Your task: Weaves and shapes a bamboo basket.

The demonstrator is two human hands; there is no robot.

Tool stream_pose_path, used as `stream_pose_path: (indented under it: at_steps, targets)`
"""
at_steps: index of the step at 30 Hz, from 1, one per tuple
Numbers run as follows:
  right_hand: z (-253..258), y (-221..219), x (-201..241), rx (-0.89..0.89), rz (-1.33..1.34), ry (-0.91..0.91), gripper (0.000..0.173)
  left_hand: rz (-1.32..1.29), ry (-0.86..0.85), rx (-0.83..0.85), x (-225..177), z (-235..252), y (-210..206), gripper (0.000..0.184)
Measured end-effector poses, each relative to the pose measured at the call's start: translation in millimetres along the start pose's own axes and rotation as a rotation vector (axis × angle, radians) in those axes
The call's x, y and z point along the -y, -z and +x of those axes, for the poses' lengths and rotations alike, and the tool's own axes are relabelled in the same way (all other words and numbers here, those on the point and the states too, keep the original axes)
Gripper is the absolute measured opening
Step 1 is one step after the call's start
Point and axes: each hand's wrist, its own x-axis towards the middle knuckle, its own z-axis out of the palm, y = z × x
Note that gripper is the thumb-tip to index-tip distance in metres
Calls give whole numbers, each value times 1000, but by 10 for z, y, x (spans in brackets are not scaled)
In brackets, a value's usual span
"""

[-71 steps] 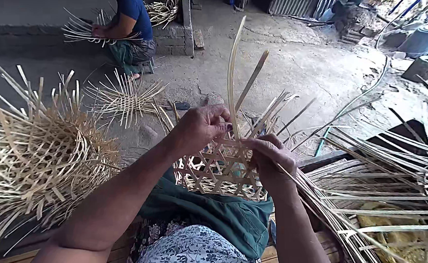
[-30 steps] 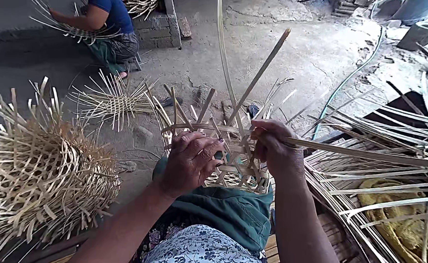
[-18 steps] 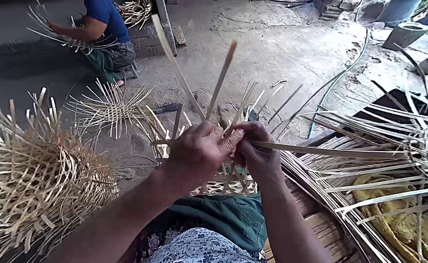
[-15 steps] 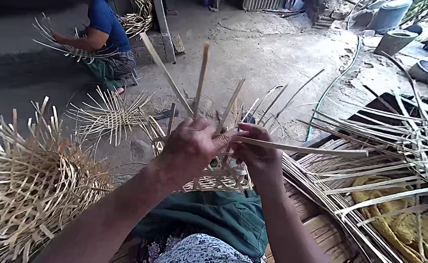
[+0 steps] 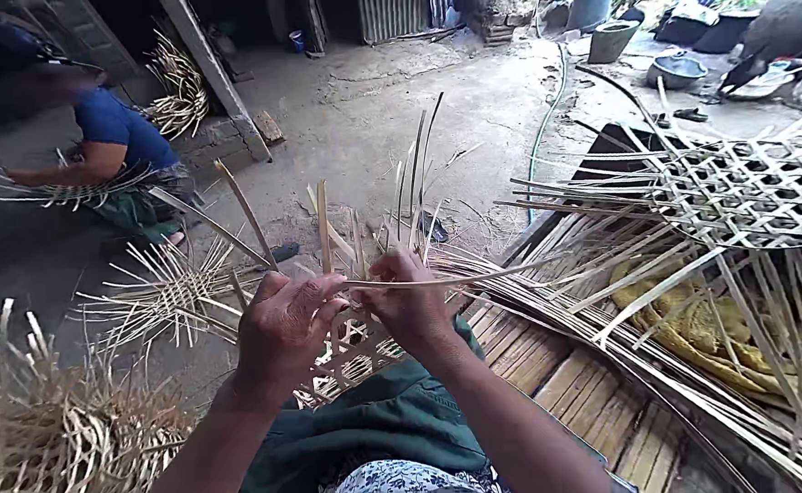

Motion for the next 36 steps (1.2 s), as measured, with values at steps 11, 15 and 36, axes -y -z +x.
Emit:
stream_pose_path:
  at_steps: [11, 15, 36]
  targets:
    - [-93, -54, 333, 41, -223, 151, 25, -250, 83, 2, 153, -125, 107, 25]
    - [139, -25, 159, 415, 235, 85, 16, -464, 133, 1, 372, -277, 132, 11]
    - [-77, -146, 229, 201, -249, 330, 22, -850, 611, 74, 293, -104, 235, 18]
